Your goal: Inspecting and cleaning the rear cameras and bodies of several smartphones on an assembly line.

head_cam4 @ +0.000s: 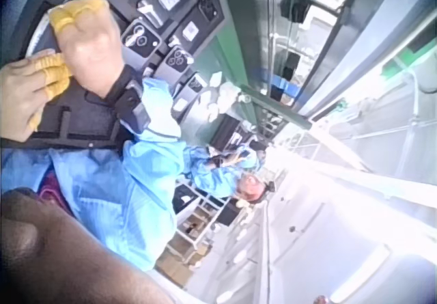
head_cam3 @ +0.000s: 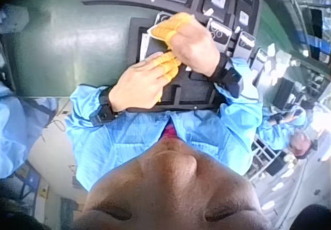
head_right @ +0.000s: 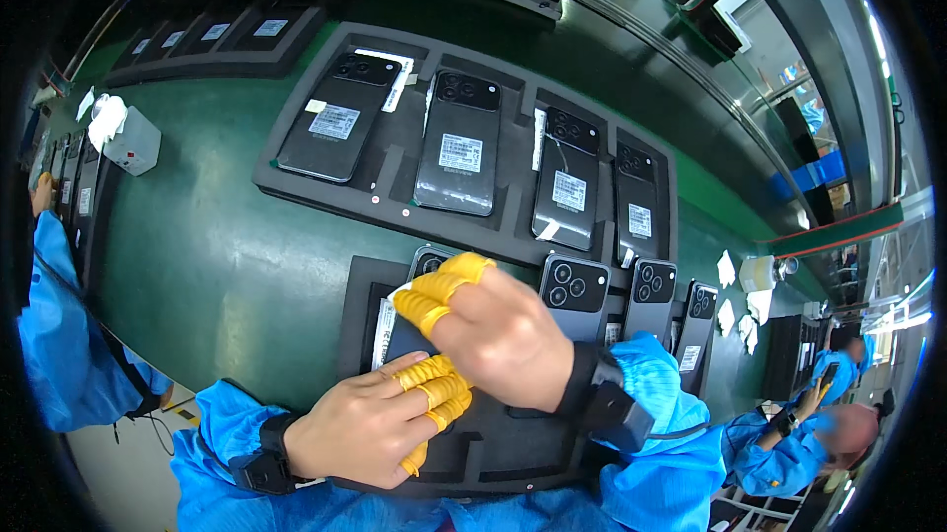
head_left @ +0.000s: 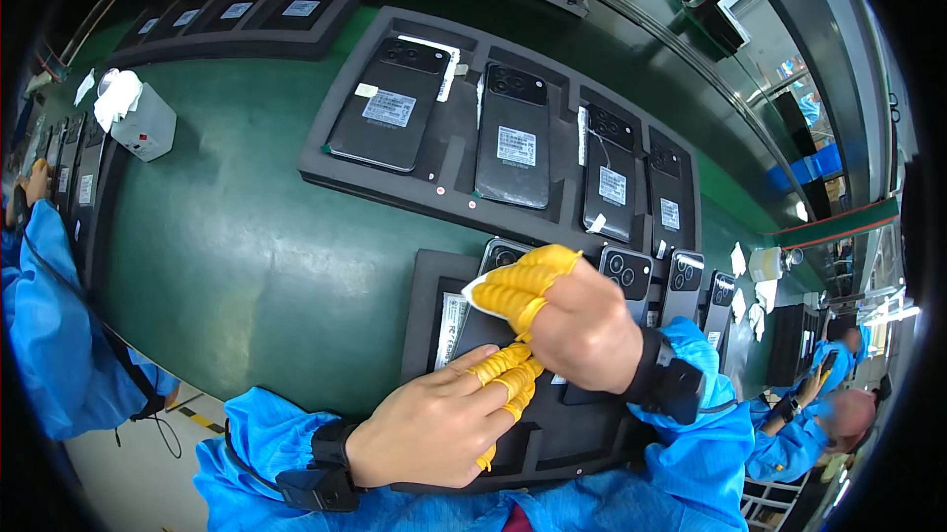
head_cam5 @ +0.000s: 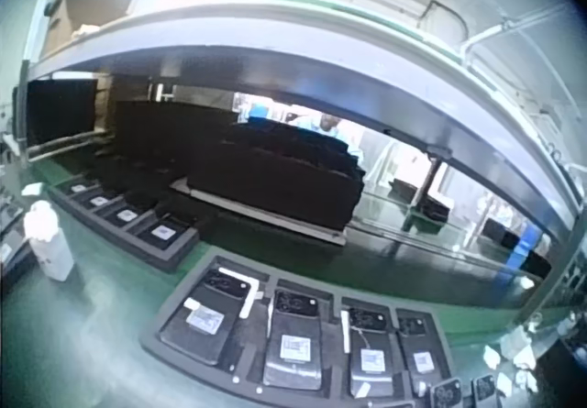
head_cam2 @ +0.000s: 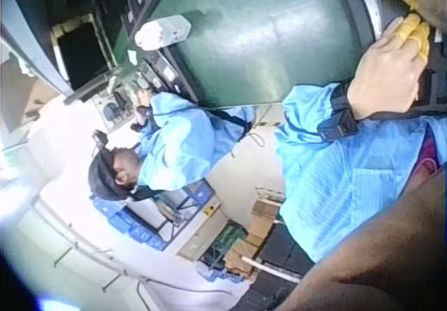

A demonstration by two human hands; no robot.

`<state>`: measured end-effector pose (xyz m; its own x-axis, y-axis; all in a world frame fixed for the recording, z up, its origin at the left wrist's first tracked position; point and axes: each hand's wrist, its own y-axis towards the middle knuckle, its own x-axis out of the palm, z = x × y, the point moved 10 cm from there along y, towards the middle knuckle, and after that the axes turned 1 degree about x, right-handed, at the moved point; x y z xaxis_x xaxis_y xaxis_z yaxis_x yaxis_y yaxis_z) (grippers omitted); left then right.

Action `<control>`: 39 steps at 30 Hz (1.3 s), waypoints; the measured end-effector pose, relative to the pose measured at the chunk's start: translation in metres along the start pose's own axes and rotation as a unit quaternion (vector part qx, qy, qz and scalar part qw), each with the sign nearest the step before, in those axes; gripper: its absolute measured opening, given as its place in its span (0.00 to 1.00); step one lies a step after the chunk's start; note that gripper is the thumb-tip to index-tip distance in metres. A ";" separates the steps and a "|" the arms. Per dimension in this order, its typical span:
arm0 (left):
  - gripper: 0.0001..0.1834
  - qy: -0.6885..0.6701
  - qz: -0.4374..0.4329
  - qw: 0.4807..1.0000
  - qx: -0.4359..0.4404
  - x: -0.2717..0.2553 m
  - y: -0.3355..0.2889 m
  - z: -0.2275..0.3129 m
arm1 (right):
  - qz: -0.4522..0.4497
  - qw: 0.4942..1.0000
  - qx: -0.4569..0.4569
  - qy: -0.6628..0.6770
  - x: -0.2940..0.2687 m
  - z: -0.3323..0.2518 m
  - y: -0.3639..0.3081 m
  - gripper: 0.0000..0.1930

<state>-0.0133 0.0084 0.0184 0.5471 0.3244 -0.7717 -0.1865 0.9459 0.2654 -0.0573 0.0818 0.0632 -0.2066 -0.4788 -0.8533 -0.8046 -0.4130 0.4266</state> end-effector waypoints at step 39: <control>0.27 -0.026 0.031 0.999 0.004 -0.003 0.004 0.001 | -0.052 0.990 -0.062 -0.116 -0.009 -0.001 -0.013 0.15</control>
<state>-0.0151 0.0114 0.0228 0.5758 0.3819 -0.7229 -0.2157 0.9238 0.3163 -0.0443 0.0904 0.0660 -0.2608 -0.2438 -0.9341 -0.7569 -0.5490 0.3546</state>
